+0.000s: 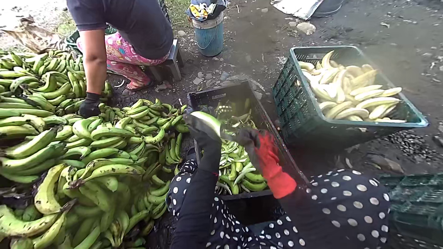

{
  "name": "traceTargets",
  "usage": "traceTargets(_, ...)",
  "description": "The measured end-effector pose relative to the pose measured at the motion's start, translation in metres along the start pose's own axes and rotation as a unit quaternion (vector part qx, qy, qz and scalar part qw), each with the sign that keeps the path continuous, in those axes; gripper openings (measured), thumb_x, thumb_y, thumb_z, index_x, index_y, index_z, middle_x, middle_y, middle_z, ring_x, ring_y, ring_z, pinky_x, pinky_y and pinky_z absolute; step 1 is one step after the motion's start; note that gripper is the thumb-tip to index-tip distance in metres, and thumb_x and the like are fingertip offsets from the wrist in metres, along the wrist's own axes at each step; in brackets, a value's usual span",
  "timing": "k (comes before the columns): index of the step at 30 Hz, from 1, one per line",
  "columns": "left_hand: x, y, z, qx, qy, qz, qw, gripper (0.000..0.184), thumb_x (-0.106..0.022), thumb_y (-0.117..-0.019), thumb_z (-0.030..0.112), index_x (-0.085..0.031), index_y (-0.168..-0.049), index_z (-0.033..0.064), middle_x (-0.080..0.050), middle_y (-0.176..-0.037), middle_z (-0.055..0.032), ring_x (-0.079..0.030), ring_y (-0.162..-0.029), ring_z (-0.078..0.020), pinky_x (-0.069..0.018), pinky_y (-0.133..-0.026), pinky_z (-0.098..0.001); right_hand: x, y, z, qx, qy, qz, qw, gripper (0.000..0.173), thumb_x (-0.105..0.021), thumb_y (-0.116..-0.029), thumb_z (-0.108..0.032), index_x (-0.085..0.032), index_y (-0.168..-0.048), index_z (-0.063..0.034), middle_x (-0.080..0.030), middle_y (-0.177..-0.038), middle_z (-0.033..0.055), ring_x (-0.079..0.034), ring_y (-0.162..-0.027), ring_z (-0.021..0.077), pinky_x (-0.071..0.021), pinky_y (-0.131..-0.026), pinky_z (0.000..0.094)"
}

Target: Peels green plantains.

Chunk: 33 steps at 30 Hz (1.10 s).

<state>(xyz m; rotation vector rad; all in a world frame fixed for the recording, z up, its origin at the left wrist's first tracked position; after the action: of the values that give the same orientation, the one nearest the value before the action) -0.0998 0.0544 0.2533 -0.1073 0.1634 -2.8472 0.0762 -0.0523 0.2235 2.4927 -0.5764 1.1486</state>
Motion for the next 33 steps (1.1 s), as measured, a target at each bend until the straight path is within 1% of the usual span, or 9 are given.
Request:
traceTargets(3, -0.001, 0.003, 0.002, 0.011, 0.121, -0.027, 0.992, 0.051, -0.026, -0.1107, 0.039, -0.037, -0.151, 0.009, -0.056, -0.136, -0.0111, -0.058, -0.118, -0.017, -0.0501, -0.101, -0.0417, -0.003, 0.006, -0.002, 0.008, 0.011, 0.017, 1.0, 0.053, -0.057, -0.0962, -0.048, -0.064, -0.14, -0.0184, -0.053, -0.143, 0.0285, -0.046, -0.134, 0.0523, -0.0376, -0.102, 0.0712)
traceTargets(6, -0.027, 0.005, 0.001, 0.022, 0.14, -0.233, 0.962, 0.057, -0.018, -0.1084, 0.052, -0.047, -0.145, 0.0189, -0.065, -0.118, -0.0055, -0.065, -0.098, -0.0168, -0.0569, -0.085, -0.0422, 0.006, -0.014, -0.002, -0.015, -0.004, 0.007, 1.0, 0.048, -0.06, -0.0994, -0.042, -0.063, -0.141, -0.0187, -0.054, -0.141, 0.029, -0.049, -0.131, 0.052, -0.0396, -0.1, 0.0712)
traceTargets(8, -0.034, 0.013, 0.011, -0.012, 0.051, -0.346, 0.937, 0.058, -0.018, -0.1085, 0.052, -0.049, -0.146, 0.021, -0.064, -0.126, -0.0053, -0.064, -0.104, -0.0145, -0.0558, -0.088, -0.0403, 0.011, -0.028, 0.001, -0.022, -0.007, -0.004, 1.0, 0.044, -0.056, -0.1035, -0.037, -0.059, -0.144, -0.021, -0.053, -0.143, 0.0288, -0.048, -0.131, 0.0523, -0.0395, -0.098, 0.073)
traceTargets(11, -0.041, 0.018, 0.022, -0.09, -0.027, -0.446, 0.89, 0.056, -0.029, -0.1068, 0.039, -0.05, -0.143, 0.0025, -0.063, -0.128, -0.0141, -0.063, -0.111, -0.0136, -0.0514, -0.099, -0.0372, 0.015, -0.038, 0.004, -0.013, -0.016, -0.038, 0.999, 0.041, -0.048, -0.1082, -0.031, -0.056, -0.147, -0.0171, -0.055, -0.145, 0.0247, -0.049, -0.135, 0.0474, -0.0377, -0.106, 0.0703)
traceTargets(13, -0.047, 0.026, 0.012, -0.091, -0.04, -0.473, 0.875, 0.056, -0.034, -0.1049, 0.045, -0.061, -0.125, 0.0001, -0.066, -0.1, -0.0107, -0.064, -0.087, -0.012, -0.0559, -0.082, -0.036, 0.015, -0.044, 0.004, -0.01, -0.017, -0.049, 0.999, 0.039, -0.046, -0.1095, -0.031, -0.059, -0.142, -0.0145, -0.061, -0.138, 0.023, -0.055, -0.131, 0.0439, -0.04, -0.105, 0.067)
traceTargets(20, -0.034, 0.01, -0.01, 0.07, 0.154, -0.202, 0.965, 0.056, -0.022, -0.1074, 0.052, -0.047, -0.143, 0.0169, -0.063, -0.119, -0.0056, -0.063, -0.1, -0.0155, -0.0558, -0.085, -0.0407, 0.0, -0.024, 0.007, -0.028, -0.09, 0.039, 0.995, 0.045, -0.055, -0.103, -0.03, -0.057, -0.144, -0.012, -0.054, -0.143, 0.028, -0.049, -0.134, 0.0484, -0.0404, -0.104, 0.0684)
traceTargets(24, -0.016, 0.016, -0.014, 0.148, 0.19, -0.103, 0.965, 0.052, -0.022, -0.1123, 0.035, -0.038, -0.148, 0.0011, -0.049, -0.138, -0.0177, -0.051, -0.119, -0.0213, -0.0454, -0.101, -0.0369, -0.025, 0.006, 0.006, 0.002, -0.058, 0.06, 0.997, 0.059, -0.059, -0.0916, -0.053, -0.064, -0.14, -0.0189, -0.054, -0.143, 0.0271, -0.046, -0.134, 0.0521, -0.0393, -0.1, 0.0713)
traceTargets(29, -0.017, 0.007, -0.029, 0.18, 0.251, -0.064, 0.949, 0.058, -0.013, -0.1111, 0.043, -0.038, -0.147, 0.004, -0.051, -0.132, -0.0151, -0.054, -0.114, -0.0179, -0.0477, -0.098, -0.0377, -0.023, 0.007, -0.003, 0.017, -0.071, 0.064, 0.995, 0.054, -0.056, -0.0934, -0.055, -0.068, -0.134, -0.0223, -0.059, -0.136, 0.0245, -0.051, -0.128, 0.0499, -0.0408, -0.096, 0.07)
traceTargets(33, -0.033, 0.007, -0.018, 0.12, 0.265, -0.2, 0.936, 0.056, -0.019, -0.1085, 0.053, -0.054, -0.132, 0.0162, -0.063, -0.114, -0.0006, -0.061, -0.101, -0.0101, -0.0539, -0.09, -0.0334, -0.01, -0.01, -0.002, -0.008, -0.055, 0.014, 0.998, 0.041, -0.054, -0.1016, -0.041, -0.065, -0.138, -0.0252, -0.063, -0.132, 0.0224, -0.055, -0.124, 0.0458, -0.042, -0.096, 0.068)
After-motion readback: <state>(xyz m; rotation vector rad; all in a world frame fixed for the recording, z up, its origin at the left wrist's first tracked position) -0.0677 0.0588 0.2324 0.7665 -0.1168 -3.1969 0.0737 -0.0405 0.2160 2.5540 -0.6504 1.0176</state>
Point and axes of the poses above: each hand's wrist, its own y-axis away from the middle knuckle, its own x-axis out of the back of the hand, z = x × y, the point moved 8 cm from there along -y, towards the middle knuckle
